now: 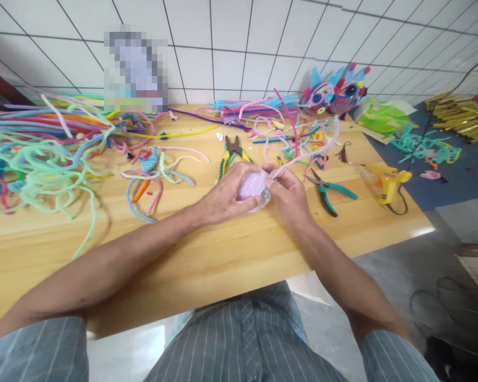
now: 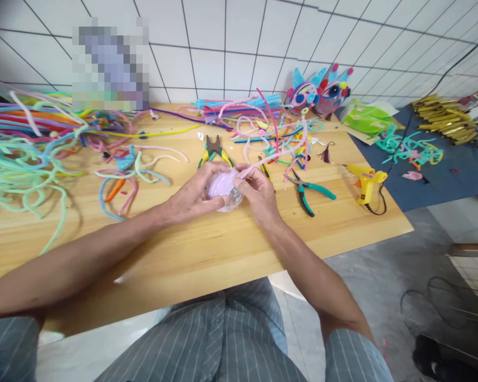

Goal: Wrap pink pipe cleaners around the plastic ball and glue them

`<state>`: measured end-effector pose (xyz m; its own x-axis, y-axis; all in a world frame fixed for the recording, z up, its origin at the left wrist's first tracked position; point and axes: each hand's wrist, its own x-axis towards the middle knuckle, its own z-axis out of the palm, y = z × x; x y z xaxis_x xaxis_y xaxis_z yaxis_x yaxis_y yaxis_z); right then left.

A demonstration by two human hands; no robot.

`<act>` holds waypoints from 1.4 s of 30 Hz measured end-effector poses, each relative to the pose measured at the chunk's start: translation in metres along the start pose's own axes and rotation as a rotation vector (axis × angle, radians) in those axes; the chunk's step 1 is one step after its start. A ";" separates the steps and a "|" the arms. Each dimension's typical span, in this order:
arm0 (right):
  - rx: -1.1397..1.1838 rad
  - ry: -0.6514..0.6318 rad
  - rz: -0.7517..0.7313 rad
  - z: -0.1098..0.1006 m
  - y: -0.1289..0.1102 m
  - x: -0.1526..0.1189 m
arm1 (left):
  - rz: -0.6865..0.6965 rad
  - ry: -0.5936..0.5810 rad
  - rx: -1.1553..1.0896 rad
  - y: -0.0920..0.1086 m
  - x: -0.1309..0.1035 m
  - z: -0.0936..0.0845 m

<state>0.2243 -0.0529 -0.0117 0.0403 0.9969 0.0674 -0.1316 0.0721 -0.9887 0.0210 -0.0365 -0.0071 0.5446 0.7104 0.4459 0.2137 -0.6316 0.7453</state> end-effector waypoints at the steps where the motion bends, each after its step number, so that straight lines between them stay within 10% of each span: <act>1: 0.000 -0.007 -0.004 0.001 0.000 -0.001 | -0.025 0.002 -0.010 0.002 0.000 -0.001; 27: -0.295 -0.105 -0.202 -0.016 -0.018 -0.013 | -0.209 0.060 -0.120 0.001 -0.004 0.003; 32: -0.735 0.041 -0.387 -0.087 -0.035 -0.040 | -0.158 0.136 -0.068 -0.004 -0.013 0.014; 38: -0.955 0.872 -0.330 -0.254 -0.031 -0.034 | -0.097 0.144 -0.018 -0.009 -0.018 0.018; 42: -0.906 0.853 -0.214 -0.317 -0.025 -0.004 | -0.047 0.127 -0.004 -0.009 -0.017 0.018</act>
<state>0.5418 -0.0688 -0.0302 0.6461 0.6063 0.4637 0.6676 -0.1546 -0.7283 0.0243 -0.0489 -0.0305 0.4269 0.7731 0.4692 0.2336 -0.5955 0.7686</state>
